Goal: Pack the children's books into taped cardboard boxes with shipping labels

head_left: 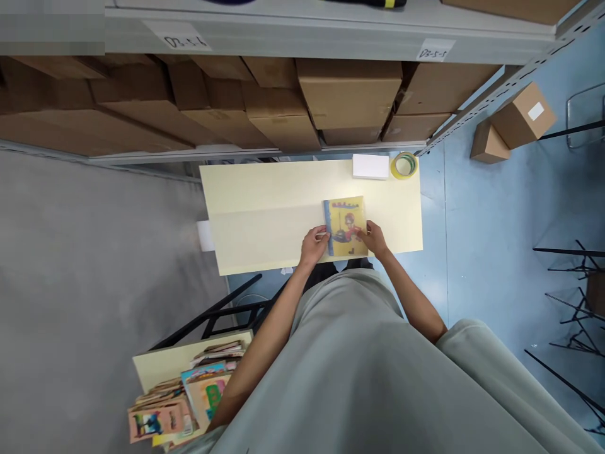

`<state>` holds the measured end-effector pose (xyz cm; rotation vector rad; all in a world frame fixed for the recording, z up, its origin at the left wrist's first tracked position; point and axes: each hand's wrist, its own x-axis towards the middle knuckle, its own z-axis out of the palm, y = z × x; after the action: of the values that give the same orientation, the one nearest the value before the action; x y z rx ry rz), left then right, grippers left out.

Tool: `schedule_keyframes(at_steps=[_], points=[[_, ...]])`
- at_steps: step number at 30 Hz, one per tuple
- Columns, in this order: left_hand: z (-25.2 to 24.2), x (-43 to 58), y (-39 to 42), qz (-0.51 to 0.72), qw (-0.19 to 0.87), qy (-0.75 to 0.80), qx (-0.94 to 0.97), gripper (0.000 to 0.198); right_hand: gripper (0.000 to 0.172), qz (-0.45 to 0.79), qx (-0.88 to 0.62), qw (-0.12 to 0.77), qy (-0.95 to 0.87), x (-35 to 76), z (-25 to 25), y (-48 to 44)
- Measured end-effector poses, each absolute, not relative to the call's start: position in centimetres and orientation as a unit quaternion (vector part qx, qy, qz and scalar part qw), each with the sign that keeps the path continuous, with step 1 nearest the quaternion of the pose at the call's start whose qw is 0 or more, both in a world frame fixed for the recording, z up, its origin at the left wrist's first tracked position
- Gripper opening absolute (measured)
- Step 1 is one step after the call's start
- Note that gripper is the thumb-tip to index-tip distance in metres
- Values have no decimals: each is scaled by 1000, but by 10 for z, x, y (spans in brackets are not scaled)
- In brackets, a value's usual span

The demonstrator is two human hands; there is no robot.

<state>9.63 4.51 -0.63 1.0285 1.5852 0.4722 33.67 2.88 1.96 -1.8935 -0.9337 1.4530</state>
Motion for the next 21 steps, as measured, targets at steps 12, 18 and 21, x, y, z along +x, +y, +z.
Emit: schedule_keyframes(at_steps=[12, 18, 21], points=[[-20, 213, 48, 99, 640, 558, 519, 52, 25, 453, -791, 205, -355, 442, 52, 11], [-23, 201, 57, 106, 634, 535, 548, 52, 18, 360, -817, 103, -438, 381, 75, 6], [-5, 173, 55, 144, 653, 544, 507, 46, 30, 358, -798, 99, -474, 341, 87, 4]])
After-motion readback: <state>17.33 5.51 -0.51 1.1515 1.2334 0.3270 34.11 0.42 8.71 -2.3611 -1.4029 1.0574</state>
